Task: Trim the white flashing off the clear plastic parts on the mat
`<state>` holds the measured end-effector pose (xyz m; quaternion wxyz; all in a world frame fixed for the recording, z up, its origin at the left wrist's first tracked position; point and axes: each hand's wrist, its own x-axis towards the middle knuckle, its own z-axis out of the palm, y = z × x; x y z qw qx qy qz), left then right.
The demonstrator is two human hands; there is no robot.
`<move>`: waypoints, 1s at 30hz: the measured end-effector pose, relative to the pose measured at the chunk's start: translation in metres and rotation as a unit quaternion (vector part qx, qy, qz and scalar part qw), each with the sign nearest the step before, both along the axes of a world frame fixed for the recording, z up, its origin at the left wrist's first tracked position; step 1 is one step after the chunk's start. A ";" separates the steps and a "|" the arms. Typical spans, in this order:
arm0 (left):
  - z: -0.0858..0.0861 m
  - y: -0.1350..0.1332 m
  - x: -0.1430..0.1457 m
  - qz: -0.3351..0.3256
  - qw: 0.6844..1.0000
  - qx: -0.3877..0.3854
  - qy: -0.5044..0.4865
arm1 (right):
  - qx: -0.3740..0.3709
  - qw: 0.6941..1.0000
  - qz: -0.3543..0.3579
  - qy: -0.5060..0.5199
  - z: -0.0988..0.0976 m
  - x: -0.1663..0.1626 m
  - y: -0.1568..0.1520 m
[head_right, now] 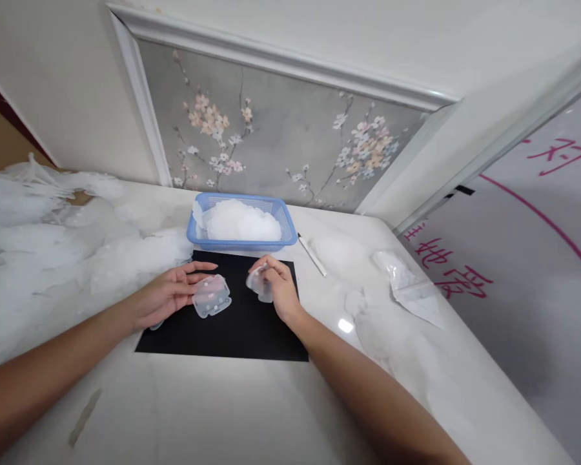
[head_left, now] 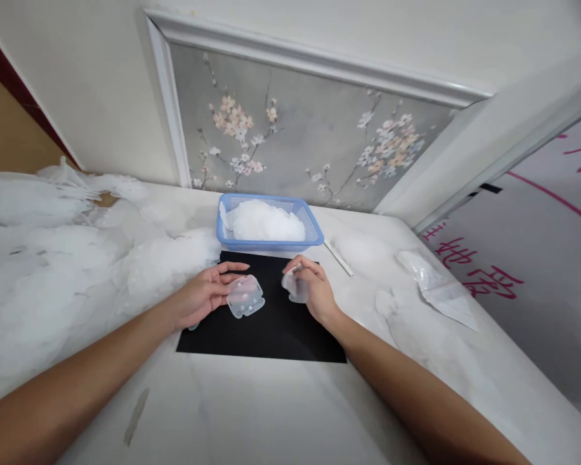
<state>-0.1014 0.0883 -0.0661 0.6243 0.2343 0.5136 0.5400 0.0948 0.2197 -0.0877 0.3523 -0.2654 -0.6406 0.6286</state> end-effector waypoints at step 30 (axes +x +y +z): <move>-0.005 -0.004 -0.005 -0.014 0.998 0.037 -0.039 | 0.391 0.891 0.160 -0.165 -0.007 -0.001 -0.017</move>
